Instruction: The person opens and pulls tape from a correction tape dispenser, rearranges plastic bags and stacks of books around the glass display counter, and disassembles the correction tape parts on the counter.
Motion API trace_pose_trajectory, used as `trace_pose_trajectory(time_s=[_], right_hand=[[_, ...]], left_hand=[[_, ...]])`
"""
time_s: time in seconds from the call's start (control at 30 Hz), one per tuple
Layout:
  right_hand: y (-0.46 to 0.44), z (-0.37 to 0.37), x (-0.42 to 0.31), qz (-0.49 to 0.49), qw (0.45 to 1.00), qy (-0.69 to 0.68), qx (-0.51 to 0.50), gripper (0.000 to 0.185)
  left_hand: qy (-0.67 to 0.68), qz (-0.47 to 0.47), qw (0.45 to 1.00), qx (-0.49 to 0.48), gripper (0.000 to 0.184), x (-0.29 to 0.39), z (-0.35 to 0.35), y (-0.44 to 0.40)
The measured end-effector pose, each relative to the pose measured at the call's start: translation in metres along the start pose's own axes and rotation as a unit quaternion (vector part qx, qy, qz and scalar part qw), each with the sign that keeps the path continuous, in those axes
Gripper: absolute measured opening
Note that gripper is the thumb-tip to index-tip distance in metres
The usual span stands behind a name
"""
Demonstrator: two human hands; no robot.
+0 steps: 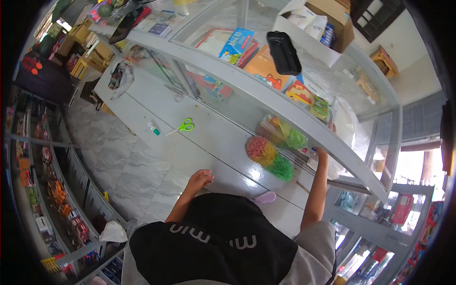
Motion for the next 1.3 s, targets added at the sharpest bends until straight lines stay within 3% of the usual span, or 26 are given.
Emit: trace_pose_trajectory(time_s=[0.03, 0.1, 0.13, 0.2, 0.3, 0.33, 0.37, 0.43, 0.5, 0.53, 0.6, 0.67, 0.73, 0.8, 0.83, 0.9, 0.97, 1.03, 1.1, 1.17, 1.2, 1.27, 1.3], right_hand=[[0.014, -0.008, -0.014, -0.075, 0.996, 0.039, 0.013, 0.063], [0.056, -0.017, -0.041, 0.003, 0.984, 0.118, -0.13, 0.048], [0.069, -0.015, -0.049, -0.006, 0.985, 0.111, -0.13, 0.048], [0.085, -0.009, -0.066, -0.145, 0.975, 0.169, -0.017, 0.058], [0.066, 0.022, -0.055, -0.175, 0.954, 0.24, -0.042, 0.044], [0.054, 0.033, -0.049, -0.179, 0.954, 0.238, -0.037, 0.044], [0.04, 0.053, -0.035, -0.111, 0.962, 0.214, -0.129, 0.037], [0.019, 0.083, -0.021, -0.058, 0.957, 0.183, -0.217, 0.031], [0.006, 0.088, -0.023, -0.179, 0.981, 0.062, 0.029, 0.028], [0.005, 0.103, -0.017, -0.187, 0.975, 0.115, 0.03, 0.031], [0.002, 0.071, -0.036, -0.202, 0.962, 0.125, -0.135, 0.039], [0.009, 0.031, -0.06, -0.085, 0.92, 0.215, -0.317, 0.051], [0.044, 0.009, -0.061, 0.013, 0.95, 0.259, -0.174, 0.059], [0.091, 0.023, -0.039, 0.046, 0.959, 0.263, 0.095, 0.061], [0.097, 0.031, -0.034, 0.039, 0.959, 0.262, 0.098, 0.061], [0.104, 0.04, -0.029, 0.069, 0.95, 0.302, -0.042, 0.055], [0.098, 0.042, -0.024, 0.044, 0.962, 0.263, -0.054, 0.05], [0.09, 0.043, -0.024, 0.036, 0.98, 0.188, -0.062, 0.046], [0.087, 0.041, -0.02, 0.034, 0.976, 0.2, -0.076, 0.044], [0.092, 0.037, -0.012, 0.061, 0.988, 0.133, 0.05, 0.044], [0.097, 0.019, -0.035, 0.197, 0.967, 0.156, 0.054, 0.042], [0.106, -0.019, -0.11, 0.304, 0.937, 0.085, 0.149, 0.037], [0.126, -0.011, -0.12, 0.292, 0.933, 0.133, 0.162, 0.031]], left_hand=[[-0.006, 0.018, 1.0, 0.001, 0.033, 0.0, -0.004, 0.003], [0.007, 0.057, 0.998, 0.004, 0.032, 0.003, -0.007, 0.01], [0.013, 0.093, 0.996, -0.006, 0.032, 0.006, -0.009, 0.013], [0.02, 0.12, 0.992, -0.012, 0.031, -0.004, -0.023, 0.003], [0.009, 0.109, 0.994, -0.01, 0.03, -0.013, -0.028, -0.001], [-0.004, 0.082, 0.997, 0.008, 0.03, -0.011, -0.029, -0.002], [0.002, 0.089, 0.996, 0.013, 0.03, -0.012, -0.031, -0.003], [-0.039, 0.095, 0.995, 0.018, 0.024, -0.021, -0.036, -0.008], [-0.046, 0.122, 0.991, 0.028, 0.025, -0.028, -0.044, -0.011], [-0.063, 0.141, 0.988, 0.03, 0.025, -0.031, -0.046, -0.012], [-0.054, 0.148, 0.986, 0.056, 0.026, -0.035, -0.05, -0.01], [-0.049, 0.152, 0.984, 0.084, 0.026, -0.042, -0.062, -0.011], [-0.062, 0.154, 0.982, 0.095, 0.026, -0.056, -0.08, -0.016], [-0.034, 0.148, 0.982, 0.112, 0.026, -0.049, -0.088, -0.011], [-0.012, 0.137, 0.982, 0.126, 0.025, -0.047, -0.089, -0.009], [-0.039, 0.156, 0.979, 0.126, 0.024, -0.034, -0.094, -0.011], [-0.074, 0.171, 0.975, 0.122, 0.023, -0.025, -0.101, -0.017], [-0.134, 0.25, 0.949, 0.139, 0.022, -0.01, -0.105, -0.034], [-0.125, 0.237, 0.956, 0.117, 0.022, 0.019, -0.101, -0.04], [-0.119, 0.227, 0.962, 0.092, 0.022, 0.055, -0.099, -0.045], [-0.14, 0.238, 0.958, 0.077, 0.022, 0.074, -0.1, -0.047], [-0.165, 0.254, 0.951, 0.055, 0.022, 0.105, -0.112, -0.063], [-0.179, 0.269, 0.945, 0.049, 0.021, 0.12, -0.121, -0.072]])
Point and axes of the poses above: each hand's wrist, its own y-axis away from the middle knuckle, its own z-axis out of the palm, x = y × z, the point moved 3 cm from there along -y, towards the middle knuckle, and after that the axes turned 15 degrees about y, right-handed, at the moved point
